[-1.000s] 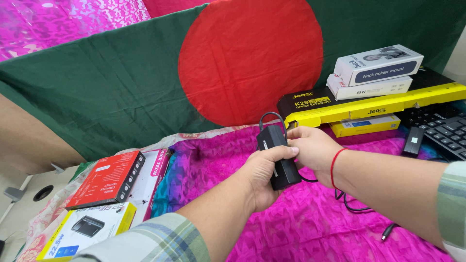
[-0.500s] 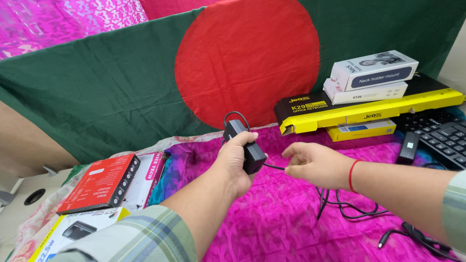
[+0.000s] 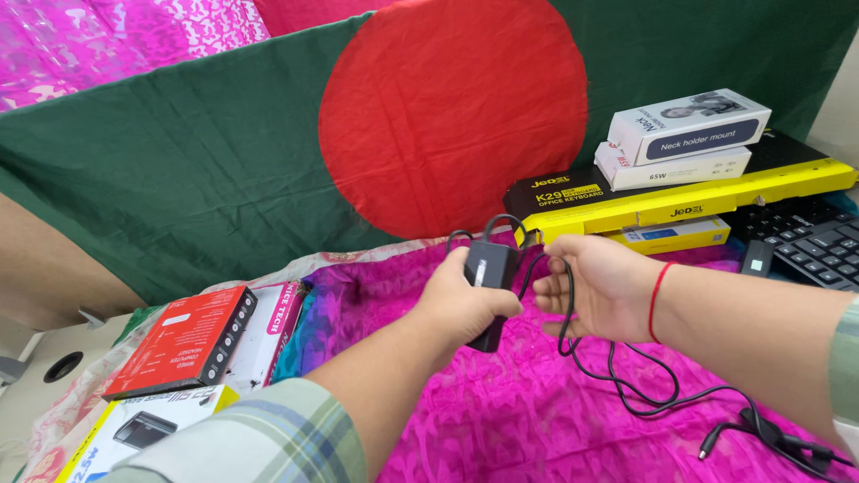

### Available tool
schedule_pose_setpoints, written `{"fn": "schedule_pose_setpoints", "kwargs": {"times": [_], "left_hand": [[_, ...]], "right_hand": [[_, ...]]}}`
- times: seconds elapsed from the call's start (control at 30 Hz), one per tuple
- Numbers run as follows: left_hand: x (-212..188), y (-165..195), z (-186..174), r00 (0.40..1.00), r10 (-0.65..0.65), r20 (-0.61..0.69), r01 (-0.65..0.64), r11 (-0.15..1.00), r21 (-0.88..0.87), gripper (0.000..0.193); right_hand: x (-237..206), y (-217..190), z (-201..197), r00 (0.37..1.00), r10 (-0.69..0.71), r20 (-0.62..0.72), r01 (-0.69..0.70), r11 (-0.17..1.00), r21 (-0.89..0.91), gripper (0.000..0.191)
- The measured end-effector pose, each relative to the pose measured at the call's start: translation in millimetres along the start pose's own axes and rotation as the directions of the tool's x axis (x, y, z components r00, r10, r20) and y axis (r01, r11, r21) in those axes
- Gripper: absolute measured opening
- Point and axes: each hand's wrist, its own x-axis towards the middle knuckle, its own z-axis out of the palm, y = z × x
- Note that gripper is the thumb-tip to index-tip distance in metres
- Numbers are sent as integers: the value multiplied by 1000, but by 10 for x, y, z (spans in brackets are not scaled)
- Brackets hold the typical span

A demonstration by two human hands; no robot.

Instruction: The person unboxes a wired headset on a bed. They open the retail box, remove the headphones, untangle and arrange the attached cables, handle a power adapter and connector, and set the empty box aside.

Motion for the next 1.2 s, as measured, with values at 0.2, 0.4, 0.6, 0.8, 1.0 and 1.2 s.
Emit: {"fn": "schedule_pose_setpoints", "kwargs": {"times": [0.2,0.4,0.6,0.8,1.0,1.2], "left_hand": [[-68,27,152,978,-4,211,22,996,-83,51],[-117,117,53,950,-175,259,218,965,-146,60],[-172,110,-10,918,-242,313,312,929,-199,60],[-259,55,27,862,-232,451,384,880,-279,60],[-234,36,92,874,-272,402,403,869,-286,60],[-37,-23,19,899,-221,378,371,843,-389,34]], "right_hand": [[-115,-67,248,990,-110,86,91,975,202,22],[-138,-92,259,986,-141,93,115,964,242,22],[1,-115,188,979,-167,114,141,969,205,15],[91,-120,185,988,-156,6,156,988,-6,13],[34,-83,229,972,-235,2,235,970,-61,7],[-127,147,193,991,-92,97,110,973,-203,52]]}}
